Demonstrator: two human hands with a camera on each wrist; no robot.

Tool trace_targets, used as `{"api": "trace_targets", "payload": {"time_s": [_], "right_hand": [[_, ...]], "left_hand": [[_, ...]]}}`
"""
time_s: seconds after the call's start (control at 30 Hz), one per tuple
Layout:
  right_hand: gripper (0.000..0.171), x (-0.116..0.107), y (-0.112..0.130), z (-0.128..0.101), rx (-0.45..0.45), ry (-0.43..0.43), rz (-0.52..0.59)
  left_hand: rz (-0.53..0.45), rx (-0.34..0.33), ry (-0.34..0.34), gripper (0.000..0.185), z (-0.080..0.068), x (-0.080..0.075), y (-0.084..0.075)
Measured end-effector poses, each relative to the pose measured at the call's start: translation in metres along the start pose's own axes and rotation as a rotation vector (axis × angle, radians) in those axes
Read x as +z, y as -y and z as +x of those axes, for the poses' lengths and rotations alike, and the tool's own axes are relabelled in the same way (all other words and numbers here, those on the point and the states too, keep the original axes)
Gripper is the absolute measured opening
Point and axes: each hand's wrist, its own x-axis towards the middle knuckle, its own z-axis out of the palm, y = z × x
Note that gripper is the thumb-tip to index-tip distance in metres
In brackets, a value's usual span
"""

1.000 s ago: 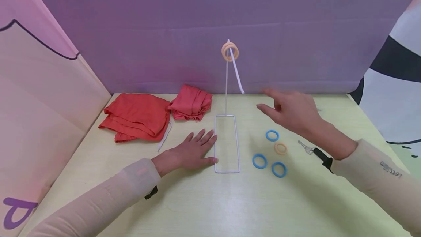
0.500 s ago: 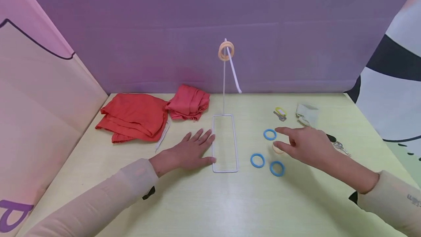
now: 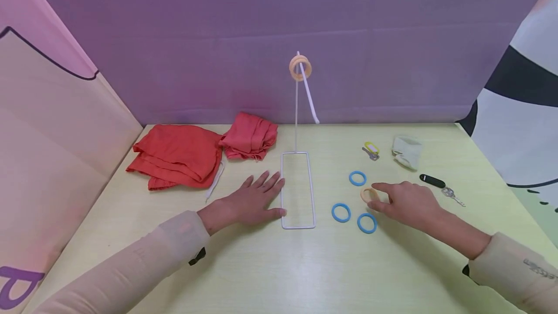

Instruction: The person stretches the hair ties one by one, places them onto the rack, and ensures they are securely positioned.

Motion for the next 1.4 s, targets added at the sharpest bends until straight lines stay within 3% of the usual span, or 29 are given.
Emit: {"api": "trace_targets", "payload": {"time_s": [0.37, 0.7, 1.4], "right_hand": [[0.041, 0.012, -0.006, 0.008, -0.016, -0.014, -0.012], [0.048, 0.012, -0.006, 0.014, 0.011, 0.035, -0.008], [0.024, 0.017, -0.004, 0.015, -0.067, -0.148, 0.032]], "left_hand": [[0.006, -0.005, 0.003, 0.086, 0.001, 0.001, 0.001], [0.001, 0.0, 0.003, 0.086, 0.0, 0.001, 0.001], [0.002, -0.004, 0.004, 0.086, 0.0, 0.0, 0.001]]}}
